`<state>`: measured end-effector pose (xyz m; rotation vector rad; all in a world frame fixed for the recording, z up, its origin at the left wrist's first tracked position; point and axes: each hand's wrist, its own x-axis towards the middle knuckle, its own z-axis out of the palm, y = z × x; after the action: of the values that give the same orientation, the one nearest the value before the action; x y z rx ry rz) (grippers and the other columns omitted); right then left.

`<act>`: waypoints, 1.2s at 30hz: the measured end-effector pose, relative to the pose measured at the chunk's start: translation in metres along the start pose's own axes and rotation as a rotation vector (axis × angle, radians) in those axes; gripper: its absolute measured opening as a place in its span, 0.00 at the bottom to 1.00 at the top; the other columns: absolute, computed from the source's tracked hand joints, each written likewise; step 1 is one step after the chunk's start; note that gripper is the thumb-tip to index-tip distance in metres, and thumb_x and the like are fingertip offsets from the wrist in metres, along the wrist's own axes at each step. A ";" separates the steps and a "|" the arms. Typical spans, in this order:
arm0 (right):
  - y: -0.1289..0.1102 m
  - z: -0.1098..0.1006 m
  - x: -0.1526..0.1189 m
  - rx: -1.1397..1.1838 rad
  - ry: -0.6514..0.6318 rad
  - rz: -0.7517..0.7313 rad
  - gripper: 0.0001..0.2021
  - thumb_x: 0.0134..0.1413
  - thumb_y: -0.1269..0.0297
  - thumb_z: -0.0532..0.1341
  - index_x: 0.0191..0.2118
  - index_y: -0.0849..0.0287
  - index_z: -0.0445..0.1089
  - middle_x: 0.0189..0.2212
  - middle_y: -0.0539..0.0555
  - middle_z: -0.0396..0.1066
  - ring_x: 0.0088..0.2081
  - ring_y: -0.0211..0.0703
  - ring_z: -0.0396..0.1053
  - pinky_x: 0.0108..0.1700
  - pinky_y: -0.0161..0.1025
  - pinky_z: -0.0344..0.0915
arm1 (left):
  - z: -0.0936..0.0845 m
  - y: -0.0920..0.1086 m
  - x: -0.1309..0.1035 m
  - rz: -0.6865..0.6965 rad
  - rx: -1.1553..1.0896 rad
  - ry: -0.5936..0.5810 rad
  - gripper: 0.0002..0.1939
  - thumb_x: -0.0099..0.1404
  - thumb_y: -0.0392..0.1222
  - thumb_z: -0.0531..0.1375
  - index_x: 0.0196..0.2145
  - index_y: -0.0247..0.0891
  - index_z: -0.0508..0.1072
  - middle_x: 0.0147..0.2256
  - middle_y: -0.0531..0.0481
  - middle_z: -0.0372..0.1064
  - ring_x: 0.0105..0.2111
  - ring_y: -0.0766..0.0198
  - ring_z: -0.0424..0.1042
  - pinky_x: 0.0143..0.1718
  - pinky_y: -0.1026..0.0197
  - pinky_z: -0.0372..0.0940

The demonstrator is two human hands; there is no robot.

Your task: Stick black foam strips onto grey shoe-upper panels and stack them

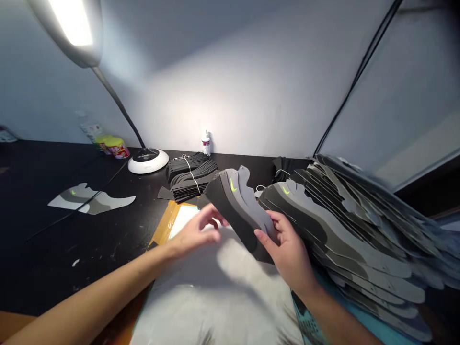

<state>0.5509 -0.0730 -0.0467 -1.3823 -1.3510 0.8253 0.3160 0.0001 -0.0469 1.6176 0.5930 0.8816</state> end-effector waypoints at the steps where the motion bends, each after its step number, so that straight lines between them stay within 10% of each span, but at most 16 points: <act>1: 0.002 0.003 0.001 0.082 -0.047 0.031 0.20 0.59 0.52 0.63 0.53 0.52 0.64 0.46 0.57 0.75 0.42 0.48 0.76 0.44 0.44 0.72 | 0.009 0.004 -0.005 -0.057 0.095 -0.076 0.31 0.54 0.63 0.69 0.46 0.39 0.73 0.42 0.46 0.72 0.42 0.56 0.69 0.42 0.58 0.64; 7: 0.004 0.016 -0.008 0.321 -0.245 0.112 0.16 0.61 0.52 0.63 0.47 0.53 0.61 0.41 0.54 0.76 0.35 0.42 0.75 0.39 0.39 0.71 | 0.037 0.014 -0.021 -0.225 0.310 -0.205 0.22 0.59 0.58 0.67 0.34 0.34 0.75 0.25 0.53 0.66 0.27 0.65 0.63 0.29 0.64 0.59; 20: 0.013 0.012 -0.009 0.260 -0.273 0.164 0.20 0.59 0.47 0.63 0.50 0.51 0.60 0.38 0.55 0.78 0.29 0.42 0.74 0.36 0.40 0.71 | 0.031 0.010 -0.017 -0.226 -0.124 -0.170 0.17 0.63 0.52 0.65 0.33 0.32 0.76 0.29 0.49 0.69 0.30 0.64 0.64 0.32 0.64 0.60; 36: 0.004 0.012 -0.009 0.296 -0.482 0.167 0.17 0.60 0.49 0.62 0.46 0.54 0.63 0.38 0.54 0.76 0.39 0.43 0.74 0.41 0.38 0.69 | 0.007 0.004 -0.009 -0.067 -0.245 0.414 0.23 0.49 0.45 0.61 0.11 0.38 0.50 0.13 0.58 0.43 0.17 0.73 0.45 0.21 0.64 0.43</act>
<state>0.5395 -0.0795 -0.0557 -1.1105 -1.4052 1.4783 0.3157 -0.0120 -0.0455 1.1937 0.7867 1.2013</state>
